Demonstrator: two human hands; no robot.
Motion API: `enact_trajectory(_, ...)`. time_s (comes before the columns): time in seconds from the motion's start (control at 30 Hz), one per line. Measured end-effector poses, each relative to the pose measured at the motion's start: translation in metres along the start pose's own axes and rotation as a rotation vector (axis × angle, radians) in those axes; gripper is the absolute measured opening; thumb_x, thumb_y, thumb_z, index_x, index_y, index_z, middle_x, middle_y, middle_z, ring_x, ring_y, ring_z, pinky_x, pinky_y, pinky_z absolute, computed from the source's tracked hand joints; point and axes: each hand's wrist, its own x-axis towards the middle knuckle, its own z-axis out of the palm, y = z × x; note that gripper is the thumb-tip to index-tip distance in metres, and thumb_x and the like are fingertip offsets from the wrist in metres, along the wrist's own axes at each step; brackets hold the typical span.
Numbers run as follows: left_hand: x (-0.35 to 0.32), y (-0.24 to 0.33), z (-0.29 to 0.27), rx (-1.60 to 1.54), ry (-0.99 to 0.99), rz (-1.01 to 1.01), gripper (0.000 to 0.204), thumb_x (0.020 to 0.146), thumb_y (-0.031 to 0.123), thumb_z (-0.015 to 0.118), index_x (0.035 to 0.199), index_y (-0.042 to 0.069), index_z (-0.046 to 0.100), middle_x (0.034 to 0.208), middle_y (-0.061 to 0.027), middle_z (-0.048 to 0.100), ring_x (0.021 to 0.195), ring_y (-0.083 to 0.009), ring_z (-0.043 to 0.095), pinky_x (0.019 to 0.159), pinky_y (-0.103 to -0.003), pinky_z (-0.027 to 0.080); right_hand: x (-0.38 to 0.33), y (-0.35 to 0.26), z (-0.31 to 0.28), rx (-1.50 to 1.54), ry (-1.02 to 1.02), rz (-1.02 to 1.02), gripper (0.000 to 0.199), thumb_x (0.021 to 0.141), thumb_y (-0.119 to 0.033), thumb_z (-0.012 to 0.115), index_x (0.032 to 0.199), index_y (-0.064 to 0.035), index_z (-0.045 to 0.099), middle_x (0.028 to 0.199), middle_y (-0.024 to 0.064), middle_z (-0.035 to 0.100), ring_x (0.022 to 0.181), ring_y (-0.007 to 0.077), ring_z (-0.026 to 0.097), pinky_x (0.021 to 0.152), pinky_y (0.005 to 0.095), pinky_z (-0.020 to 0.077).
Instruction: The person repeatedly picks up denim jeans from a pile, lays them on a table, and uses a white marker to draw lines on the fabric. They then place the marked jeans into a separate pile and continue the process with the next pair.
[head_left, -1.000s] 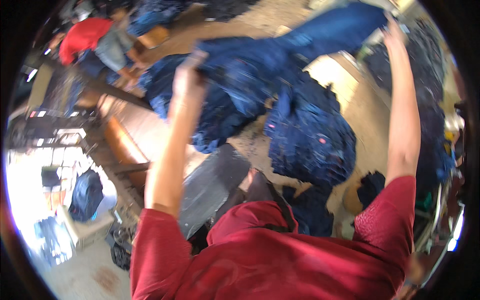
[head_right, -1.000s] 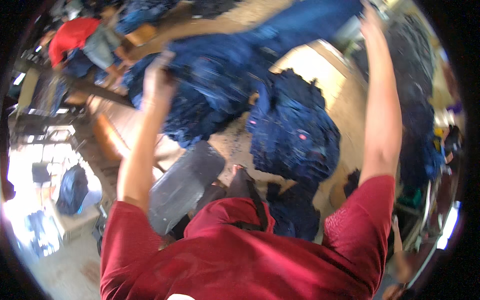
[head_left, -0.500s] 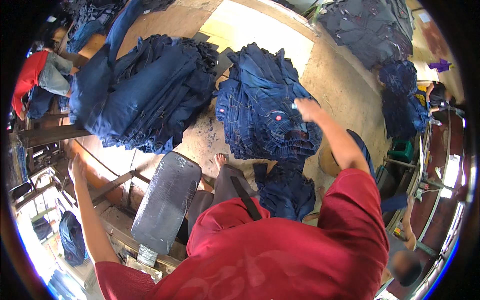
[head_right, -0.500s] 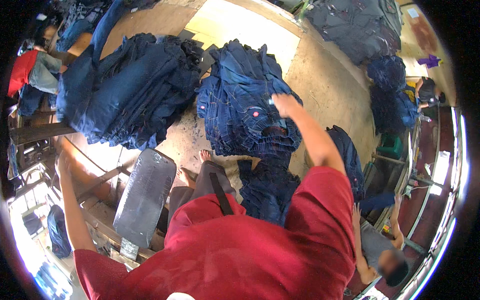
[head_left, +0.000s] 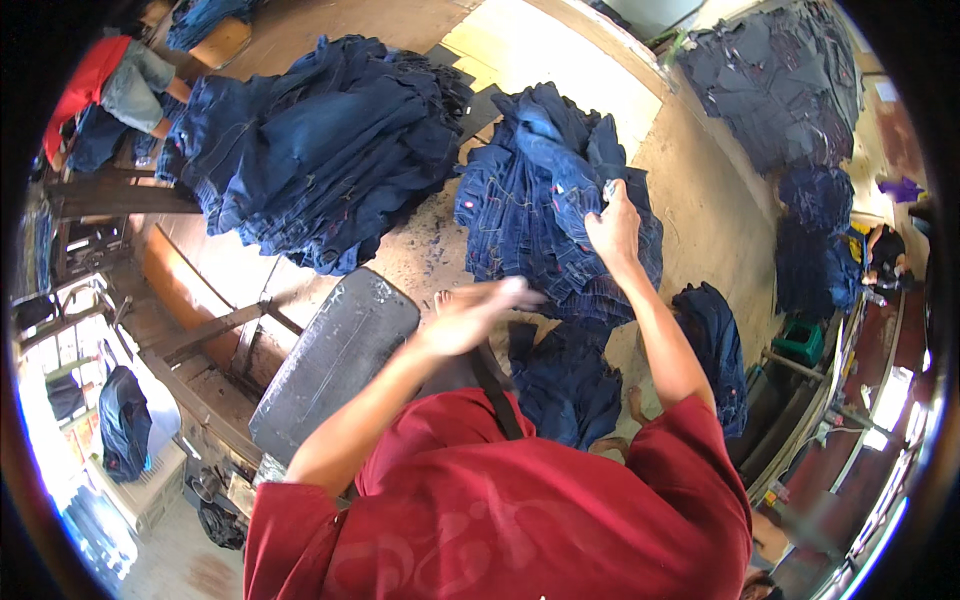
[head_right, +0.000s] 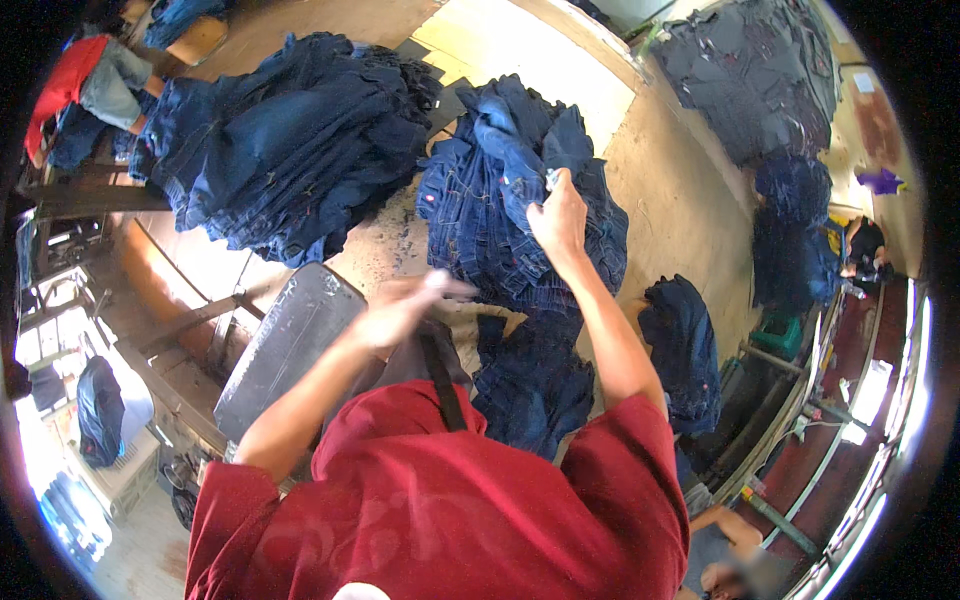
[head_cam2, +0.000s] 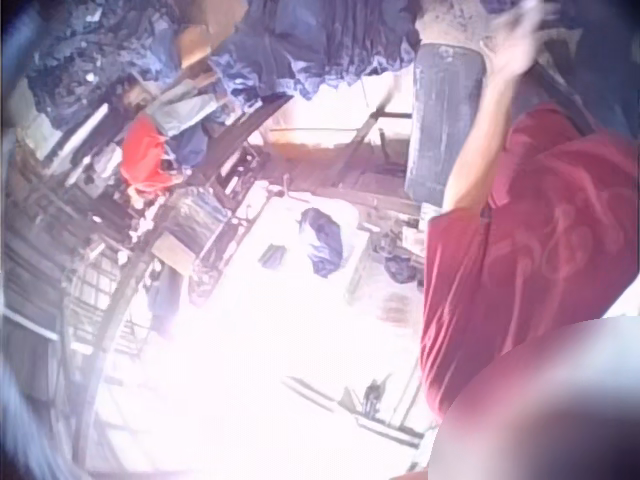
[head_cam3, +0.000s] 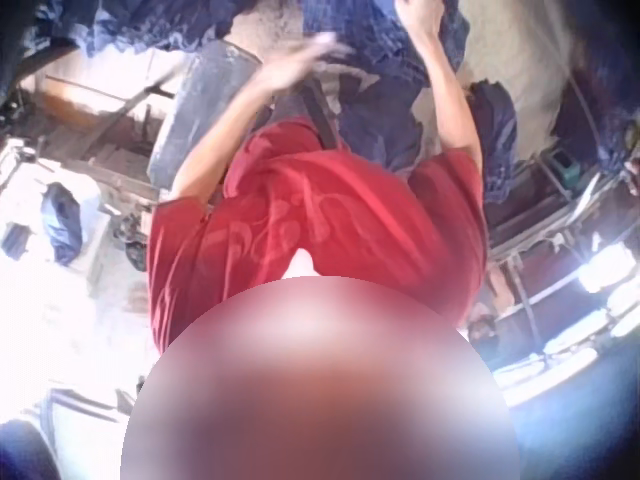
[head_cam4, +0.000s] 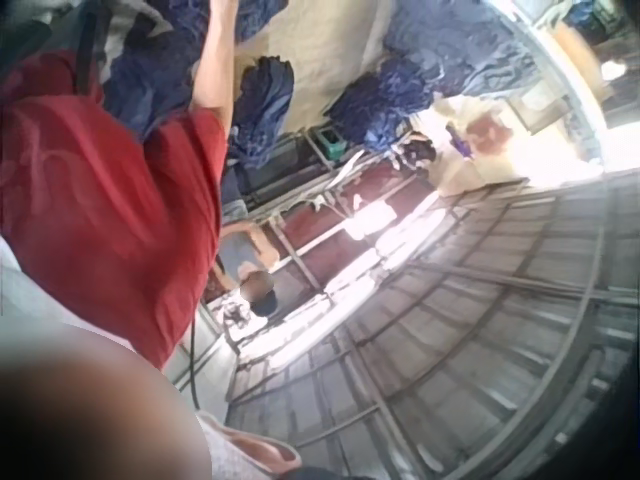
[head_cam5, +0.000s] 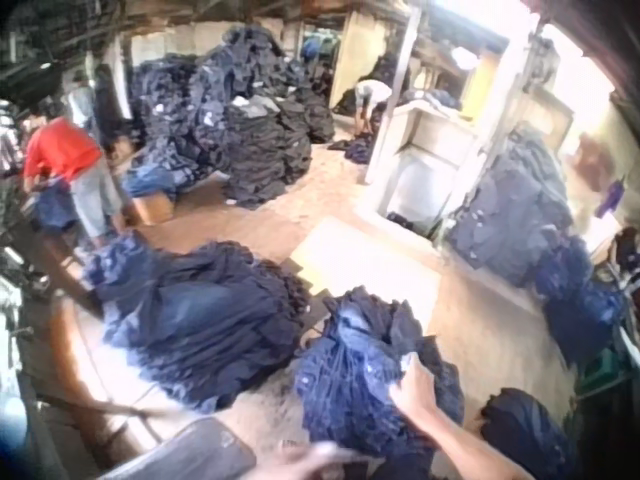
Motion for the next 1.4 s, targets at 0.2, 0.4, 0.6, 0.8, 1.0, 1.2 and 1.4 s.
enact_trajectory(0.2, 0.094, 0.021, 0.021, -1.268, 0.238, 0.044, 0.064, 0.113, 0.063, 0.042, 0.131, 0.009, 0.072, 0.141, -0.0090, 0.072, 0.131, -0.0252, 0.064, 0.120, -0.047, 0.044, -0.062, -0.112, -0.012, 0.189, 0.120, -0.431, 0.058, 0.066, 0.010, 0.079, 0.117, -0.0007, 0.053, 0.110, 0.0216, 0.062, 0.105, 0.0445, 0.066, 0.091, 0.0490, 0.0545)
enact_trajectory(0.4, 0.024, -0.044, -0.104, -1.386, 0.641, 0.204, 0.038, 0.113, 0.032, 0.057, 0.137, 0.005, 0.069, 0.140, -0.0148, 0.073, 0.127, -0.0344, 0.069, 0.118, -0.058, 0.048, -0.149, -0.162, 0.090, 0.086, -0.279, -0.558, 0.053, 0.073, 0.004, 0.081, 0.118, 0.0023, 0.052, 0.130, 0.0272, 0.055, 0.110, 0.0482, 0.066, 0.097, 0.0513, 0.0569)
enact_trajectory(0.6, -0.170, -0.124, -0.076, -1.287, 1.136, 0.043, 0.040, 0.115, 0.033, 0.056, 0.143, 0.005, 0.065, 0.140, -0.0118, 0.072, 0.124, -0.0291, 0.072, 0.113, -0.050, 0.054, -0.284, -0.196, 0.091, 0.456, -0.788, -0.654, 0.052, 0.080, -0.021, 0.092, 0.111, -0.0038, 0.054, 0.127, 0.0205, 0.055, 0.104, 0.0429, 0.069, 0.086, 0.0500, 0.0599)
enact_trajectory(0.8, -0.327, -0.206, -0.102, -1.097, 1.391, 0.125, 0.045, 0.116, 0.032, 0.052, 0.149, 0.002, 0.059, 0.144, -0.0169, 0.070, 0.127, -0.0322, 0.070, 0.113, -0.052, 0.054, -0.263, -0.191, 0.120, 0.919, -0.574, -0.116, 0.037, 0.101, -0.038, 0.080, 0.103, -0.0049, 0.064, 0.088, 0.0056, 0.073, 0.077, 0.0192, 0.072, 0.072, 0.0367, 0.0601)
enact_trajectory(1.0, -0.388, -0.281, -0.153, -1.034, 1.602, 0.044, 0.039, 0.113, 0.029, 0.061, 0.141, 0.002, 0.065, 0.130, -0.0139, 0.076, 0.108, -0.0293, 0.078, 0.097, -0.048, 0.063, -0.204, -0.159, 0.164, 0.972, -0.734, 1.243, 0.088, 0.099, -0.079, 0.058, 0.148, -0.0051, 0.054, 0.136, 0.0163, 0.067, 0.118, 0.0302, 0.068, 0.105, 0.0528, 0.0550)
enact_trajectory(1.2, -0.411, -0.249, -0.147, -0.141, 1.875, -0.615, 0.053, 0.100, 0.034, 0.080, 0.136, -0.002, 0.065, 0.128, -0.0170, 0.074, 0.108, -0.0348, 0.073, 0.097, -0.047, 0.058, -0.154, -0.153, 0.196, 1.692, -0.552, 1.118, 0.090, 0.098, -0.080, 0.057, 0.154, -0.0097, 0.054, 0.157, 0.0148, 0.058, 0.141, 0.0370, 0.057, 0.120, 0.0604, 0.0424)
enact_trajectory(1.4, -0.272, -0.143, -0.099, 1.053, 1.352, 0.005, 0.049, 0.085, 0.016, 0.086, 0.129, 0.006, 0.068, 0.133, -0.0191, 0.070, 0.129, -0.0399, 0.062, 0.113, -0.051, 0.048, -0.051, -0.114, 0.201, 1.524, -0.049, 0.911, 0.039, 0.094, -0.029, 0.087, 0.123, -0.0054, 0.073, 0.125, 0.0133, 0.075, 0.108, 0.0351, 0.073, 0.097, 0.0569, 0.0601)
